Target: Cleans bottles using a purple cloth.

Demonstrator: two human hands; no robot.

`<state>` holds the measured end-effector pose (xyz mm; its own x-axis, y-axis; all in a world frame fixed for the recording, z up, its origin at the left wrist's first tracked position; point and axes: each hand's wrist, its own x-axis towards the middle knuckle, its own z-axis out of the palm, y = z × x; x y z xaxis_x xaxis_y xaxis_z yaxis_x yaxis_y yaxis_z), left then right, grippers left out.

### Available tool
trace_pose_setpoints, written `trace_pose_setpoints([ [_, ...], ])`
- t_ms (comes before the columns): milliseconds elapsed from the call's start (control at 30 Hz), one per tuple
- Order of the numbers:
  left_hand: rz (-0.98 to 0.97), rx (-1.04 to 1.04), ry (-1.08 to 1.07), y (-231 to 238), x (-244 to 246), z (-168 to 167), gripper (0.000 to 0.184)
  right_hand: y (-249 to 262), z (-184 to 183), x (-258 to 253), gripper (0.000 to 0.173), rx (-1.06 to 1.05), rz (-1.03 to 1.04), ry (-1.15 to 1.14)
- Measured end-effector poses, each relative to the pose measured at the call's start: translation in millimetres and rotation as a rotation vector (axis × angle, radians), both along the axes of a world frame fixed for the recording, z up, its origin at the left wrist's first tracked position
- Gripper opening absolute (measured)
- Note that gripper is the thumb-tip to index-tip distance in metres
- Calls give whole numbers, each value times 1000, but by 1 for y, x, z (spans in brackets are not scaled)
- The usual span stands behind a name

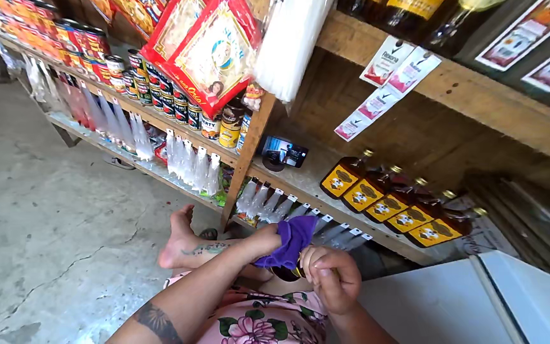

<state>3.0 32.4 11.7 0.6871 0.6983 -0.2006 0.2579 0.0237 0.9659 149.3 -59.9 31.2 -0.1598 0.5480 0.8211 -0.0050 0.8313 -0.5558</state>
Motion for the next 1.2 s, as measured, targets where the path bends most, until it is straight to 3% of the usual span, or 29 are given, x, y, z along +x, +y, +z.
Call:
trace_pose_setpoints([
  [667, -3, 33, -47, -1, -3, -5, 29, 0, -2, -2, 19, 12, 12, -15],
  [867, 40, -105, -13, 2, -2, -5, 29, 0, -1, 0, 19, 14, 10, -23],
  [1067, 120, -207, -62, 16, -4, -48, 34, 0, -1, 1, 18, -9, 8, 2],
  [1200, 138, -138, 57, 27, -11, -73, 38, 4, 2, 6, 18, -38, 19, 42],
])
